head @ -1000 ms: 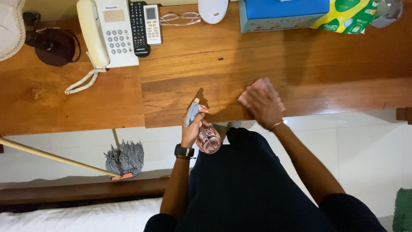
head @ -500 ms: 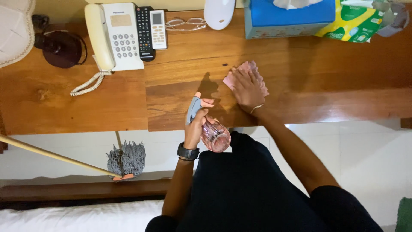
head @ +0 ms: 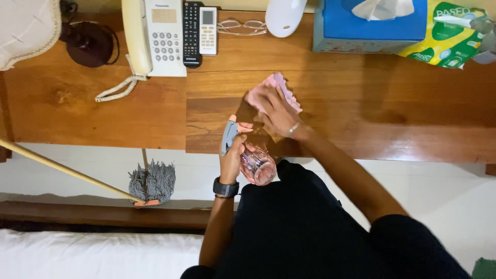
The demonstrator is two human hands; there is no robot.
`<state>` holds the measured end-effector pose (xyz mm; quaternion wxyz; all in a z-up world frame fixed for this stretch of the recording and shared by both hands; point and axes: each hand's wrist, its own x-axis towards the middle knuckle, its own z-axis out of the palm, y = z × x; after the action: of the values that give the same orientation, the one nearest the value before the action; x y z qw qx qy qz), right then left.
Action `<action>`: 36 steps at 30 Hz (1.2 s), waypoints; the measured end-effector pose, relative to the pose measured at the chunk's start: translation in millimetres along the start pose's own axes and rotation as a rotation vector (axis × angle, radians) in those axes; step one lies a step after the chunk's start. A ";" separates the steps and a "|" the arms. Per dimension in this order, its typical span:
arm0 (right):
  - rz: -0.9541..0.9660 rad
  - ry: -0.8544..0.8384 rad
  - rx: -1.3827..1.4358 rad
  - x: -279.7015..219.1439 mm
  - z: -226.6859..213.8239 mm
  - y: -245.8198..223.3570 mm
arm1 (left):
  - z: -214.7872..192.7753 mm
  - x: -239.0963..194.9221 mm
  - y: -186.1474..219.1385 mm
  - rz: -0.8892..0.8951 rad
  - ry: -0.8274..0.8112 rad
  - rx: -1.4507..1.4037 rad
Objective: Transferring tissues from a packet into a blue tissue holder and then cleaning the desk surface with a spray and cloth.
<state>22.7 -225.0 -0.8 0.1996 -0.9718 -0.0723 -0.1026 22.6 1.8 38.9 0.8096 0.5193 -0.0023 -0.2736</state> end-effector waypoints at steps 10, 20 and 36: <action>0.254 -0.100 -0.167 56.8 19.1 45.3 | -2.8 -18.4 7.1 -0.014 0.067 -0.018; 0.039 -0.353 -0.184 79.7 60.2 -49.3 | -6.4 -27.8 16.3 0.009 0.092 0.094; -0.057 -0.148 -0.171 -2.5 -4.7 -40.1 | 14.0 -22.4 13.9 0.030 0.111 0.146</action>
<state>12.2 -190.6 17.8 0.1071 -0.9877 -0.1055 -0.0418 5.6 4.4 63.4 0.7724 0.5912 0.0147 -0.2315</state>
